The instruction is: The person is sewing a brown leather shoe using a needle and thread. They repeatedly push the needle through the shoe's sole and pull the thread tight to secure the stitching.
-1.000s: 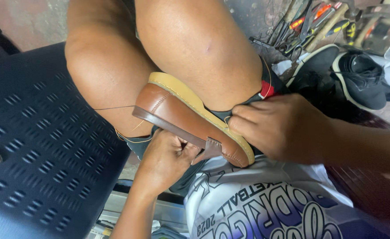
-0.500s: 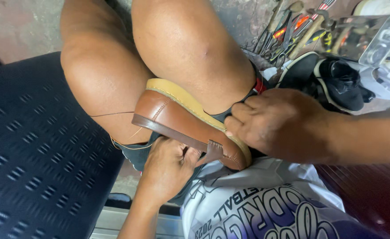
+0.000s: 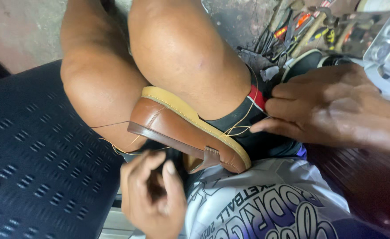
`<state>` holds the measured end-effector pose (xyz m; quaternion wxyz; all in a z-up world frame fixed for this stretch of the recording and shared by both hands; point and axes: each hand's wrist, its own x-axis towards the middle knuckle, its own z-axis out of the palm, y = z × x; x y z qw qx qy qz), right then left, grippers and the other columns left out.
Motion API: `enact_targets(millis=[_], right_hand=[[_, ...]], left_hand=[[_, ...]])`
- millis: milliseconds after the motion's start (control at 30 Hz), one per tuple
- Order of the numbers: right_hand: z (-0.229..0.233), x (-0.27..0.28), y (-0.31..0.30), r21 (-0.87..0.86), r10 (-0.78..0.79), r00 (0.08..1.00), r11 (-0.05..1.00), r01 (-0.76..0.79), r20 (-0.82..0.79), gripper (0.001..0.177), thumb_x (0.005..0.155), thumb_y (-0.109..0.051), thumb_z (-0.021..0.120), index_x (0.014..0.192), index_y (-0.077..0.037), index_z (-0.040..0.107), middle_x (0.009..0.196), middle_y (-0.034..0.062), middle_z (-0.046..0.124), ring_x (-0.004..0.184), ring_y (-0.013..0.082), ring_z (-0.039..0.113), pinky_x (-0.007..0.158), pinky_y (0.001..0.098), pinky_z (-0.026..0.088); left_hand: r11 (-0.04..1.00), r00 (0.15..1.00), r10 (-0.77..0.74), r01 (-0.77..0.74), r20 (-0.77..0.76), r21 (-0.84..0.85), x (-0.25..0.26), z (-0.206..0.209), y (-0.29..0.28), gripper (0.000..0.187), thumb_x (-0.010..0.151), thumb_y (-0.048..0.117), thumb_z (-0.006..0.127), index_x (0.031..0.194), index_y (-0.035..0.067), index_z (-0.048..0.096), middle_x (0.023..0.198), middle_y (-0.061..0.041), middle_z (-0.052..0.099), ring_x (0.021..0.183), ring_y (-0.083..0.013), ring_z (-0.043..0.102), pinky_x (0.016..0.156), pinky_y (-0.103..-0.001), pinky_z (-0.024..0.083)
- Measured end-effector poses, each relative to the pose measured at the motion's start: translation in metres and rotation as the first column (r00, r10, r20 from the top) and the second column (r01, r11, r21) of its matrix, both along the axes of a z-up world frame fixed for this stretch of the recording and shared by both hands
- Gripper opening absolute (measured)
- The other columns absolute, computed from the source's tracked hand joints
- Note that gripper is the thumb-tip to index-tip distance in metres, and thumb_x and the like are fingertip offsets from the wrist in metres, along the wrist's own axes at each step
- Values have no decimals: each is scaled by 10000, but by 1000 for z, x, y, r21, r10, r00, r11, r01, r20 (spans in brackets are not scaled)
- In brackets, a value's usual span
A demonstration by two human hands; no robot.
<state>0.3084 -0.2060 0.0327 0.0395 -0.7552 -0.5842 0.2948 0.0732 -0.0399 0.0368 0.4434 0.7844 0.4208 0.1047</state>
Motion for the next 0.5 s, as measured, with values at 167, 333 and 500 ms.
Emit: enact_targets(millis=[167, 333, 500], right_hand=[[3, -7, -1, 83, -22, 1000, 996, 22, -2, 458, 845, -552, 642, 647, -139, 641, 539, -3, 576, 488, 191, 630, 386, 367, 488], [-4, -14, -8, -18, -26, 998, 1000, 25, -65, 425, 848, -548, 658, 709, -148, 635, 643, 10, 568, 475, 217, 598, 358, 402, 468], [-24, -18, -5, 252, 82, 969, 968, -21, -235, 419, 873, -563, 643, 818, -149, 664, 772, 21, 579, 649, 192, 649, 544, 335, 540]], left_hand=[[878, 900, -434, 412, 45, 244, 25, 21, -7, 264, 876, 113, 795, 1115, 77, 690, 1095, -96, 654, 837, -198, 691, 712, -286, 564], [725, 747, -664, 649, -17, 231, 57, 11, -11, 222, 908, 84, 740, 1113, 29, 675, 1100, -108, 689, 825, -253, 652, 639, -335, 525], [768, 765, -641, 638, 60, 63, 56, -6, -2, 140, 968, 51, 682, 1106, 62, 657, 1029, -84, 664, 871, -288, 622, 763, -394, 531]])
